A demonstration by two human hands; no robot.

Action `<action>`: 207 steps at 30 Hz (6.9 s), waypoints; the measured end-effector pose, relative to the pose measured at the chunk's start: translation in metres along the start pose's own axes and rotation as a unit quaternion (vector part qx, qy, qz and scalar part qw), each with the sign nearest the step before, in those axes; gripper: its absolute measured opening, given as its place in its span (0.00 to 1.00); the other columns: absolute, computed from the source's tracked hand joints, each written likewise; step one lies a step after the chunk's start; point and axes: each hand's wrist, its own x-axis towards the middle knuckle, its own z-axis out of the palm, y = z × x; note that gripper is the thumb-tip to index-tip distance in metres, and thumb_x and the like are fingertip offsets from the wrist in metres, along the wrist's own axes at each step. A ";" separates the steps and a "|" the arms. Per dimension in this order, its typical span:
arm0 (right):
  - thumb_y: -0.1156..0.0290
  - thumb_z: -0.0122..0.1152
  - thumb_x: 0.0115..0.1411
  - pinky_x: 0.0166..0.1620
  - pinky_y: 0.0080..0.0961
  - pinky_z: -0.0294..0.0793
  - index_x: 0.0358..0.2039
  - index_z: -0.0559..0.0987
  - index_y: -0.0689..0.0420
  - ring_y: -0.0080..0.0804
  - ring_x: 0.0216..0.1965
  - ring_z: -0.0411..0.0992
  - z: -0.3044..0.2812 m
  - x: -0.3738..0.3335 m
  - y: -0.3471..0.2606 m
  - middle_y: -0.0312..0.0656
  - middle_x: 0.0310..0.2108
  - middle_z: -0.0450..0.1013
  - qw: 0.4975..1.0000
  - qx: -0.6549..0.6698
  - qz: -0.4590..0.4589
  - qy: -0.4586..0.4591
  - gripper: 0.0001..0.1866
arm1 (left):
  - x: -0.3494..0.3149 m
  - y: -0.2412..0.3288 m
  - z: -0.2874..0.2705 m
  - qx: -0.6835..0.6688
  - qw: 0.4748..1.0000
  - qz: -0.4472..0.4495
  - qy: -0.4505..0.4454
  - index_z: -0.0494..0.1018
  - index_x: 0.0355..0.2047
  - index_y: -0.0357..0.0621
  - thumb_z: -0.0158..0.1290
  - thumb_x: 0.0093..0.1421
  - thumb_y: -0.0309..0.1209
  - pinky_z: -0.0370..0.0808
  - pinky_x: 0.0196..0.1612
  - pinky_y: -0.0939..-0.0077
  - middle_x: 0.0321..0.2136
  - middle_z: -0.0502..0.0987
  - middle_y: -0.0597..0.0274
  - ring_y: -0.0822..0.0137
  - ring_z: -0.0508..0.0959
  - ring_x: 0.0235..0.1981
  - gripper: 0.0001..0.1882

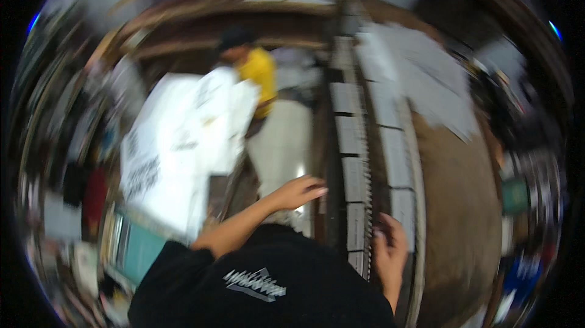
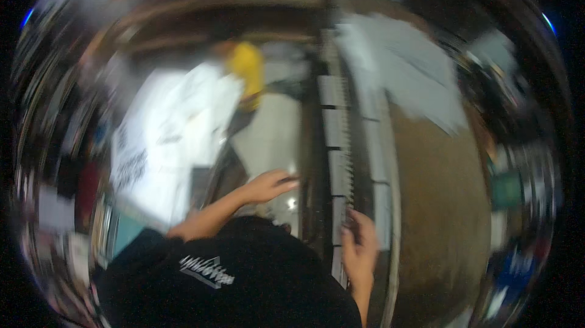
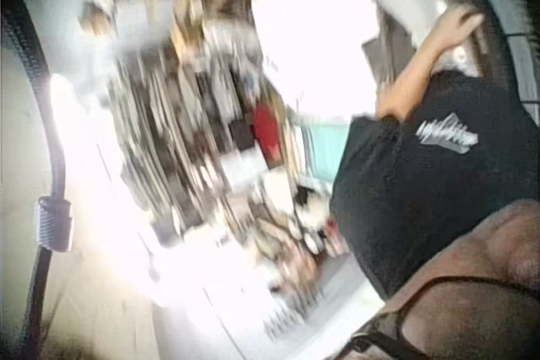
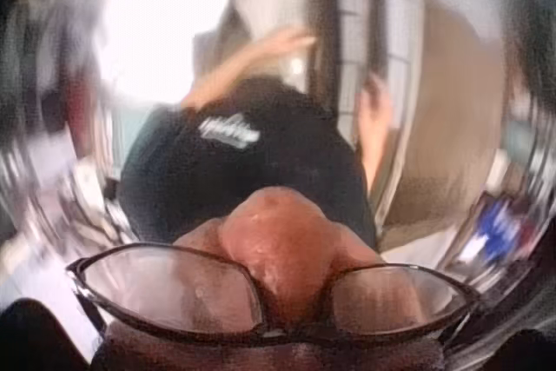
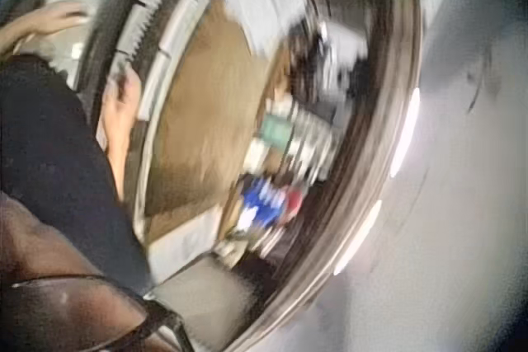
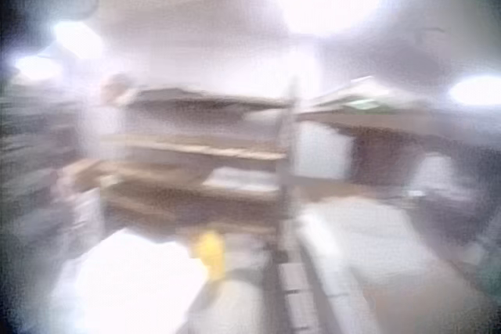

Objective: The person gathers several plastic bags from a shelf, counts them while transferring them to a wooden workbench, and then folds one bag into a smaller rectangle.

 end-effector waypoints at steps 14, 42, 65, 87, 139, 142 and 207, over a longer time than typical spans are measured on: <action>0.74 0.51 0.66 0.56 0.30 0.69 0.55 0.72 0.64 0.32 0.53 0.71 0.149 0.163 -0.037 0.45 0.50 0.73 0.976 -0.045 -0.005 -0.212 0.17 | -0.007 -0.145 -0.091 -0.033 0.976 0.004 0.217 0.72 0.53 0.38 0.48 0.66 0.54 0.69 0.55 0.61 0.49 0.74 0.47 0.51 0.73 0.51 0.30; 0.66 0.62 0.62 0.45 0.33 0.75 0.50 0.77 0.61 0.38 0.41 0.76 0.555 0.272 -0.102 0.50 0.47 0.76 0.785 -0.206 -0.241 -0.532 0.18 | -0.249 -0.258 -0.109 -0.164 0.665 -0.389 0.615 0.77 0.29 0.34 0.55 0.63 0.45 0.71 0.32 0.63 0.24 0.76 0.47 0.53 0.77 0.26 0.22; 0.76 0.54 0.56 0.50 0.43 0.74 0.39 0.77 0.67 0.56 0.45 0.74 0.728 0.278 -0.134 0.60 0.40 0.76 0.744 -0.231 -0.358 -0.514 0.12 | -0.230 -0.256 -0.087 -0.286 0.648 -0.306 0.636 0.75 0.33 0.33 0.56 0.64 0.37 0.71 0.29 0.78 0.22 0.76 0.62 0.74 0.74 0.23 0.15; 0.85 0.47 0.51 0.52 0.40 0.73 0.42 0.82 0.60 0.48 0.48 0.74 0.464 0.464 -0.323 0.47 0.45 0.77 0.752 -0.179 -0.552 -0.312 0.20 | -0.199 -0.235 -0.126 -0.231 0.667 -0.308 0.637 0.75 0.34 0.33 0.56 0.64 0.37 0.72 0.28 0.79 0.23 0.76 0.61 0.73 0.74 0.23 0.15; 0.64 0.48 0.65 0.54 0.46 0.71 0.49 0.77 0.55 0.51 0.52 0.71 -0.008 1.001 -0.046 0.51 0.51 0.72 0.667 -0.691 -0.156 0.231 0.16 | -0.052 -0.211 -0.207 0.020 0.832 -0.369 0.414 0.79 0.34 0.34 0.59 0.60 0.34 0.76 0.39 0.60 0.31 0.80 0.43 0.47 0.81 0.35 0.12; 0.70 0.56 0.61 0.46 0.39 0.75 0.42 0.80 0.61 0.48 0.45 0.75 0.035 0.980 -0.085 0.51 0.42 0.77 0.727 -0.498 -0.454 0.132 0.12 | -0.032 -0.199 -0.217 0.066 0.870 -0.336 0.354 0.78 0.35 0.33 0.53 0.65 0.39 0.73 0.44 0.57 0.34 0.79 0.44 0.44 0.77 0.39 0.18; 0.79 0.66 0.52 0.35 0.40 0.82 0.43 0.77 0.68 0.46 0.31 0.78 0.676 0.425 -0.040 0.48 0.35 0.77 0.920 0.030 0.163 -0.356 0.16 | -0.210 -0.215 -0.106 -0.149 0.760 -0.328 0.541 0.77 0.43 0.35 0.57 0.62 0.41 0.76 0.40 0.67 0.37 0.80 0.48 0.57 0.80 0.34 0.20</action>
